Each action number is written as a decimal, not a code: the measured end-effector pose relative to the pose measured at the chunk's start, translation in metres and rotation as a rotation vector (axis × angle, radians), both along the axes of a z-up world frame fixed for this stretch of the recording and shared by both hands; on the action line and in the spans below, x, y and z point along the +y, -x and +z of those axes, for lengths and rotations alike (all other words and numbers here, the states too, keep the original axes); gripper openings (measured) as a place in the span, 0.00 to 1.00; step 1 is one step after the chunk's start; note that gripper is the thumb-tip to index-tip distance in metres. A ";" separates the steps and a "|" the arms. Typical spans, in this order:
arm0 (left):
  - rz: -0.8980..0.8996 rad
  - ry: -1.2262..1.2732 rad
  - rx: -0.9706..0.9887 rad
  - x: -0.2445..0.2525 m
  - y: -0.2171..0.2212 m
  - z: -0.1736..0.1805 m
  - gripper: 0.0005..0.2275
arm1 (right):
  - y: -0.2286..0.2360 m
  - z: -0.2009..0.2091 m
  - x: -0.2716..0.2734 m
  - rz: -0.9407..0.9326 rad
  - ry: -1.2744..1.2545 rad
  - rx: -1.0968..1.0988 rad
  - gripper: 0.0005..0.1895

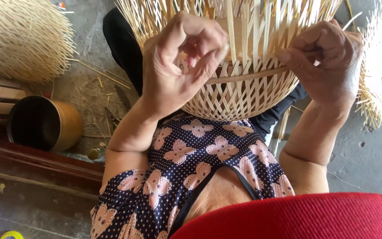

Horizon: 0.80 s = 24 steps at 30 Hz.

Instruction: The person weaves a bamboo basket by hand, interlacing thin vertical strips into a lattice and wrapping a horizontal binder strip around the frame.

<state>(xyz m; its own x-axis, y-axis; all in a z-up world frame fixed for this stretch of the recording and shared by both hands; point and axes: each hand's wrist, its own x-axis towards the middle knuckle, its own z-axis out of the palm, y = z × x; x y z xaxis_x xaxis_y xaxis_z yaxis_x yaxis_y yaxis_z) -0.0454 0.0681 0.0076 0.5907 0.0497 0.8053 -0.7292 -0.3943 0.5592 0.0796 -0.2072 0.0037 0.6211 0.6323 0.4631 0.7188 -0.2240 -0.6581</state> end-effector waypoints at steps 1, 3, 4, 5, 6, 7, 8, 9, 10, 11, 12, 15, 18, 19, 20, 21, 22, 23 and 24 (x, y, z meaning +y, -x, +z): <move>0.034 -0.006 0.013 -0.001 0.002 0.002 0.11 | 0.001 0.001 0.001 -0.019 0.002 0.031 0.13; 0.217 -0.093 0.003 -0.005 0.002 0.003 0.11 | 0.003 0.002 0.003 -0.048 -0.006 0.109 0.14; 0.214 -0.061 0.000 -0.008 0.002 0.001 0.11 | 0.004 0.004 0.004 -0.055 -0.001 0.108 0.13; 0.209 -0.029 -0.005 -0.011 0.002 -0.001 0.11 | 0.004 0.005 0.005 -0.063 0.002 0.106 0.13; 0.204 0.002 -0.010 -0.012 0.001 -0.002 0.11 | 0.004 0.007 0.005 -0.067 0.020 0.057 0.13; 0.210 -0.039 -0.041 -0.014 0.002 -0.004 0.12 | 0.004 0.007 0.006 -0.068 0.024 0.045 0.13; 0.216 -0.079 -0.072 -0.018 0.004 -0.006 0.14 | 0.005 0.007 0.006 -0.070 0.024 0.031 0.13; 0.222 -0.119 -0.102 -0.021 0.006 -0.006 0.15 | 0.005 0.007 0.006 -0.068 0.010 0.051 0.13; 0.298 -0.179 -0.091 -0.024 0.007 -0.007 0.17 | 0.004 0.006 0.006 -0.065 -0.002 0.073 0.13; 0.372 -0.237 -0.077 -0.028 0.008 -0.007 0.19 | 0.005 0.004 0.005 -0.064 -0.011 0.097 0.13; 0.446 -0.295 -0.062 -0.030 0.008 -0.006 0.21 | 0.005 0.002 0.004 -0.062 -0.019 0.122 0.13; 0.497 -0.295 0.005 -0.034 0.004 -0.001 0.24 | 0.005 0.000 0.003 -0.077 -0.012 0.115 0.13; 0.415 -0.225 -0.024 -0.032 -0.003 0.001 0.26 | 0.005 0.002 0.004 -0.060 -0.014 0.059 0.14; 0.341 -0.172 -0.005 -0.028 -0.006 0.000 0.23 | 0.005 0.002 0.005 -0.056 -0.012 0.044 0.14; 0.267 -0.118 0.014 -0.023 -0.010 0.000 0.20 | 0.004 0.003 0.005 -0.049 -0.009 0.028 0.14; 0.190 -0.068 0.032 -0.021 -0.012 -0.001 0.18 | 0.005 0.004 0.005 -0.051 -0.002 0.013 0.14; 0.253 -0.125 -0.019 -0.022 -0.012 -0.002 0.18 | 0.004 0.004 0.005 -0.039 -0.007 0.009 0.13; 0.318 -0.180 -0.066 -0.025 -0.011 -0.003 0.19 | 0.004 0.003 0.005 -0.025 -0.010 0.009 0.13; 0.382 -0.233 -0.113 -0.028 -0.010 -0.004 0.19 | 0.001 0.003 0.005 0.002 -0.024 0.020 0.12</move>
<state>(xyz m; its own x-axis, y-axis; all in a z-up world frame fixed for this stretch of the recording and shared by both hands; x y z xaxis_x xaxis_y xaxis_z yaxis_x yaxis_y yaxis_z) -0.0354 0.0401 0.0038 0.4730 0.0568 0.8792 -0.5585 -0.7525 0.3491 0.0790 -0.2019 0.0065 0.6291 0.6224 0.4657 0.7057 -0.2061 -0.6779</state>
